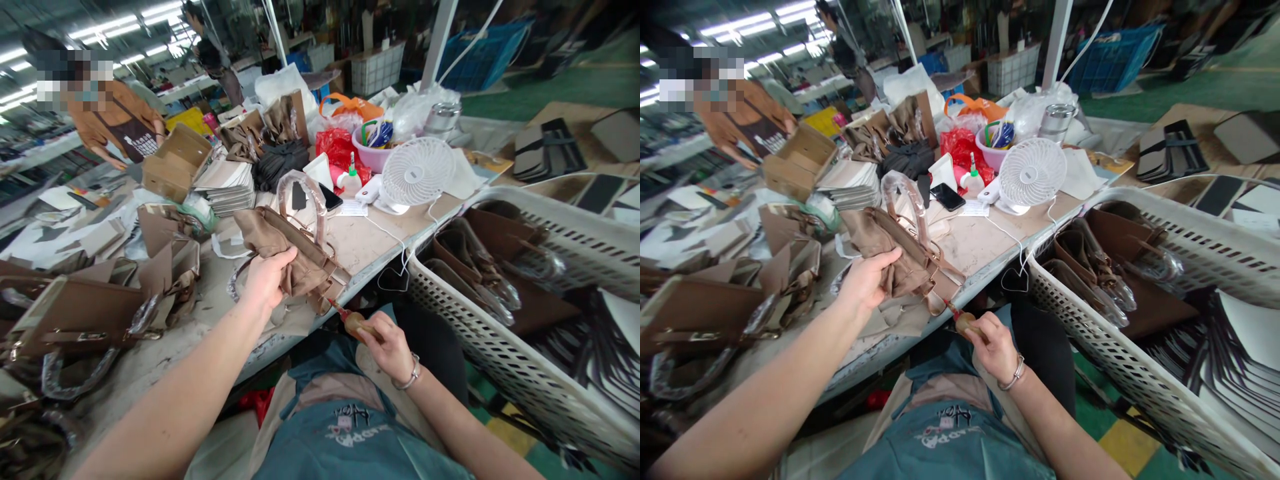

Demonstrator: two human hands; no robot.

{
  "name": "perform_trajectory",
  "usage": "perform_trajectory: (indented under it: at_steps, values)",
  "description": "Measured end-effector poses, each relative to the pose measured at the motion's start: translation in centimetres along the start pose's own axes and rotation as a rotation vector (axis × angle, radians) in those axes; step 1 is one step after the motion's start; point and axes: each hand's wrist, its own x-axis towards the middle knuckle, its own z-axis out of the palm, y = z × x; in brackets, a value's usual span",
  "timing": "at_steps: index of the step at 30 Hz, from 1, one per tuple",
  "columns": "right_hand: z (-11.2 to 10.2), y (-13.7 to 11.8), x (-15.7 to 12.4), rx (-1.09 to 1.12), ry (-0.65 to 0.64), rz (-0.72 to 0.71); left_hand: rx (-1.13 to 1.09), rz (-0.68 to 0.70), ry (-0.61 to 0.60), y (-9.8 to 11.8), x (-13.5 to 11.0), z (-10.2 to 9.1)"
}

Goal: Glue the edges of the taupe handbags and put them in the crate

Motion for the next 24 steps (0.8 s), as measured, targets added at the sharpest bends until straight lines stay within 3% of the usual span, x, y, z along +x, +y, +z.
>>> perform_trajectory:
  at_steps: [4, 10, 15, 20, 24]
  values:
    - [-0.7, 0.7, 0.3, -0.027, 0.073, 0.031, 0.012, -0.002, 0.007, 0.0, 0.2, 0.5]
    - [-0.9, 0.7, 0.3, 0.002, -0.023, 0.003, 0.013, -0.002, 0.035, 0.2, 0.1, 1.4]
    - [-1.1, 1.0, 0.6, -0.015, 0.086, 0.051, 0.01, -0.012, 0.027, 0.1, 0.3, 1.6]
    - [-1.0, 1.0, 0.7, 0.023, -0.013, 0.028, 0.002, -0.01, 0.027, 0.0, 0.5, 1.7]
    - [-1.0, 1.2, 1.1, 0.0, 0.079, 0.098, 0.017, -0.006, 0.014, -0.1, 0.5, 1.9]
